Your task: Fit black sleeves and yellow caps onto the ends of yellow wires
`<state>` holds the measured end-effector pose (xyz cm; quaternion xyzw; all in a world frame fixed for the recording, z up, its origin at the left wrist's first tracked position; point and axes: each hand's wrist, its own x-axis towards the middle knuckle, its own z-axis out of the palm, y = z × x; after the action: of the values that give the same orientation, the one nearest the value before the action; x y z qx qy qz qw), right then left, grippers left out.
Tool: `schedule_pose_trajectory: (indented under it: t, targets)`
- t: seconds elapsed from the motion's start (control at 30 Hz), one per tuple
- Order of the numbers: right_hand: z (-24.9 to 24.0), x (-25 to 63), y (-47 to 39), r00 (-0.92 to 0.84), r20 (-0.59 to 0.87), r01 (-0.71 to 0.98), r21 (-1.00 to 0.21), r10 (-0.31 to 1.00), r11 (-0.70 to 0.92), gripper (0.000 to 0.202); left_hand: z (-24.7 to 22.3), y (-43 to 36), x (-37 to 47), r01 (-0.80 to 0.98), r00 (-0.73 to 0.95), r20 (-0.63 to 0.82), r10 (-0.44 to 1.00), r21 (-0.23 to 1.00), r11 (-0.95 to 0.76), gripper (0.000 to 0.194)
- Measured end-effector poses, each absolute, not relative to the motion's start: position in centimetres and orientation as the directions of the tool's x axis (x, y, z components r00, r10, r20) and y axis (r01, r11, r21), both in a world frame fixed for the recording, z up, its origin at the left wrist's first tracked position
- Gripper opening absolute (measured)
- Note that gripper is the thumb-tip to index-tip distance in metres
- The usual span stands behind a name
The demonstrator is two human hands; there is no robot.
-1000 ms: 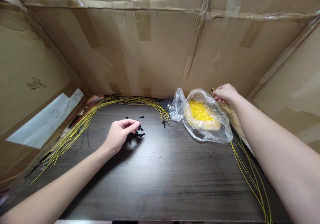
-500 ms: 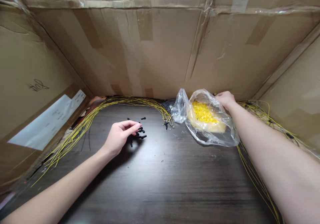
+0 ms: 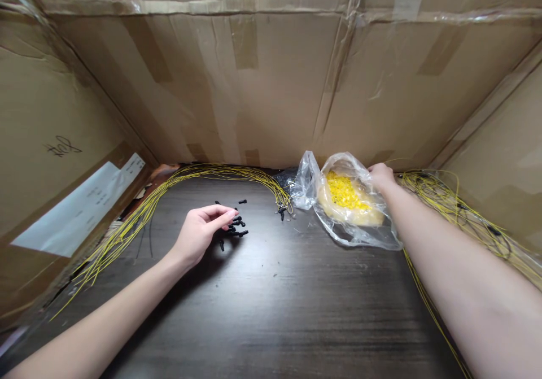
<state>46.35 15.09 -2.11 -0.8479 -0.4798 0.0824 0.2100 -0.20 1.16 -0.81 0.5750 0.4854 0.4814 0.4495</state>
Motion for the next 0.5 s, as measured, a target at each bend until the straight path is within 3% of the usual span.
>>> schedule_pose_trajectory:
  t: [0.27,0.4,0.5]
  targets:
    - [-2.5,46.3,15.1,0.594,0.062,0.733,-0.453,0.802,-0.507,0.021,-0.6,1.1,-0.2,0.129,0.065,0.115,0.991,0.984,-0.123,0.023]
    - [-1.6,46.3,14.9,0.75,0.163,0.625,-0.492,0.64,-0.606,0.028,-0.6,1.2,-0.2,0.124,0.057,0.107,0.993,0.986,-0.114,0.023]
    - [0.0,45.9,14.8,0.787,0.295,0.603,-0.553,0.542,-0.575,0.036,-0.6,1.2,-0.2,0.115,0.046,0.104,0.993,0.987,-0.109,0.024]
